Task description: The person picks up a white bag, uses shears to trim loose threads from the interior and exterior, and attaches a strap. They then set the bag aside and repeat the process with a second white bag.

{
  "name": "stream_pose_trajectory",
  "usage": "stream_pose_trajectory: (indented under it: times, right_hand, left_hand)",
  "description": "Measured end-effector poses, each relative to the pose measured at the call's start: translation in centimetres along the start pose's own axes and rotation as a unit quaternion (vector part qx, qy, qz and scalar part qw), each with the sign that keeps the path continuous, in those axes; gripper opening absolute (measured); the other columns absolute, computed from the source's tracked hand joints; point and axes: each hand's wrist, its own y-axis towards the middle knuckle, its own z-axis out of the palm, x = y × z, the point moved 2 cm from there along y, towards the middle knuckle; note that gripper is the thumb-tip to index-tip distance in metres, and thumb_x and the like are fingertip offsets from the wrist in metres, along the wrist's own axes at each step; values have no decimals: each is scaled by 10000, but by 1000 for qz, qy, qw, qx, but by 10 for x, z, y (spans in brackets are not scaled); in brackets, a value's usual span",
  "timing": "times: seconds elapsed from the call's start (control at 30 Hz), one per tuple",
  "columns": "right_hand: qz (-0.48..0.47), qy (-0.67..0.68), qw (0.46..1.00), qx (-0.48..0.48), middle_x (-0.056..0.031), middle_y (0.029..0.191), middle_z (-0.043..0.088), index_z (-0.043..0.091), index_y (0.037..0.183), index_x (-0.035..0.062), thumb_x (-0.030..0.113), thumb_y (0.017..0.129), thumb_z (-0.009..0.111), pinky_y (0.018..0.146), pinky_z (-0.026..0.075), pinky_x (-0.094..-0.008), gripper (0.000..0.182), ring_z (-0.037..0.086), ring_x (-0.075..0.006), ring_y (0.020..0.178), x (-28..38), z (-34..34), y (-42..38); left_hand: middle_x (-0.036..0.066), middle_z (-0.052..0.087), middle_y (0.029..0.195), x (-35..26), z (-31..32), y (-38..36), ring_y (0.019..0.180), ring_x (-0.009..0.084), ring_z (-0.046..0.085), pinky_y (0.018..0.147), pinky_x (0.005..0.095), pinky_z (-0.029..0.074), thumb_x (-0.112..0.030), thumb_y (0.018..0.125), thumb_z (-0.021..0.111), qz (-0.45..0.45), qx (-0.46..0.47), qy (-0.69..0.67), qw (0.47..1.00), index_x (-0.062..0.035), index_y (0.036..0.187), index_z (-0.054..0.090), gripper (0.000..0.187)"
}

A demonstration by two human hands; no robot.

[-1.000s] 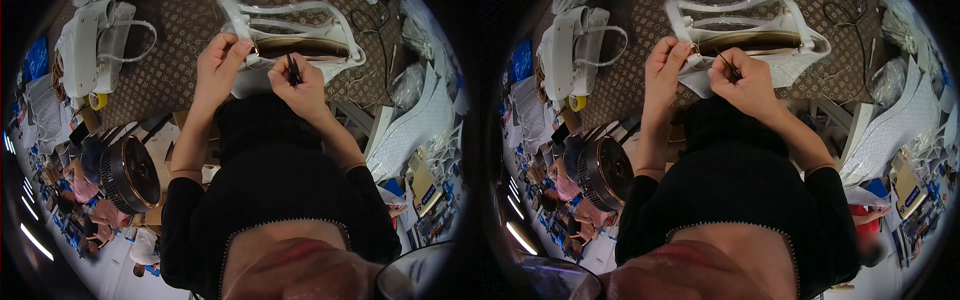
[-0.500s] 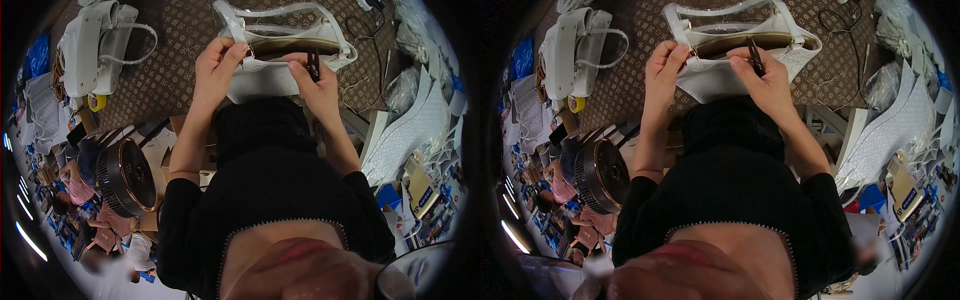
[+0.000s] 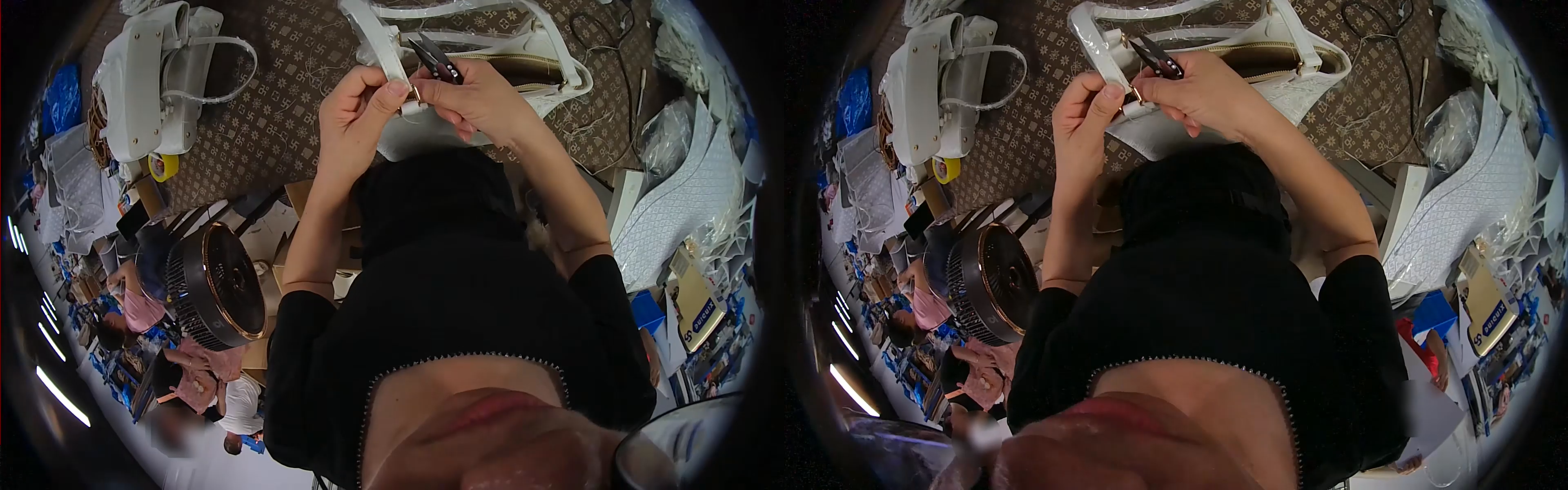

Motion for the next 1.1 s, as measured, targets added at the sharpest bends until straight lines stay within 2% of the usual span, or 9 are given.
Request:
stream_pose_trajectory:
  times: [0.27, 0.4, 0.5, 0.6, 0.8, 0.93, 1.0, 1.03, 1.1]
  right_hand:
    - [-66, -107, 989, -72, 39, 488, 440, 580, 899, 37, 238, 871, 556, 380, 303, -186, 203, 384, -39, 384, -8, -3, 5]
    - [-96, -43, 991, -83, 40, 503, 458, 601, 924, 39, 217, 878, 551, 388, 298, -176, 191, 388, -29, 396, -1, -1, -10]
    - [-345, -78, 911, -212, 22, 563, 522, 622, 1030, 45, 148, 883, 539, 405, 287, -156, 198, 398, -2, 446, 15, -14, -47]
    - [-403, -86, 858, -308, -16, 704, 609, 618, 1047, 39, 141, 873, 565, 571, 393, -163, 209, 530, -38, 623, 24, -41, -69]
    - [-294, -205, 895, -267, -48, 967, 649, 586, 1124, 55, 236, 862, 584, 736, 443, -215, 319, 570, -72, 837, -12, -63, -23]
    - [-274, -189, 925, -184, -49, 886, 660, 629, 1035, 60, 246, 864, 576, 714, 452, -234, 259, 581, -88, 790, -24, -58, -1]
    - [-275, -202, 922, -184, -36, 844, 655, 635, 1013, 57, 243, 865, 576, 683, 446, -228, 245, 567, -79, 754, -22, -56, -1]
    - [-278, -216, 917, -186, -22, 802, 650, 642, 990, 54, 240, 866, 575, 652, 441, -222, 234, 554, -69, 717, -21, -55, -1]
    - [-261, -206, 924, -191, -9, 773, 636, 642, 985, 53, 234, 865, 578, 625, 429, -213, 226, 530, -58, 688, -26, -58, -2]
  left_hand:
    - [-32, 538, 755, -2, -1, 1, 661, 13, 436, 595, 151, 360, -147, 870, 584, -14, 9, -4, 1000, -8, 853, 560, 143]
    - [-31, 543, 757, -3, -3, 0, 657, 14, 435, 589, 153, 364, -133, 868, 582, -7, 1, -13, 1000, -3, 856, 560, 132]
    - [-10, 561, 786, -10, -21, -1, 668, 21, 460, 611, 154, 377, -75, 853, 571, 37, -36, 4, 999, -1, 855, 559, 76]
    - [9, 575, 808, -22, -46, -6, 691, 41, 483, 655, 160, 388, -58, 833, 579, 79, -99, 0, 992, -17, 849, 555, 50]
    - [-15, 550, 725, -26, -96, -9, 640, 36, 447, 606, 170, 359, -91, 825, 603, 94, -80, 29, 992, -45, 821, 530, 87]
    - [-13, 547, 739, -20, -102, -11, 630, 36, 440, 588, 170, 351, -87, 823, 609, 77, -136, 28, 987, -41, 845, 545, 83]
    - [22, 568, 775, -23, -90, -12, 729, 78, 518, 619, 192, 388, -68, 841, 564, 123, -291, 134, 939, -20, 875, 560, 58]
    - [22, 568, 775, -23, -85, -10, 729, 78, 518, 619, 192, 388, -68, 841, 564, 121, -294, 134, 939, -20, 875, 560, 58]
    - [50, 585, 794, -33, -67, -13, 678, 152, 531, 631, 255, 431, -57, 794, 629, 381, -333, 447, 737, -24, 892, 575, 117]
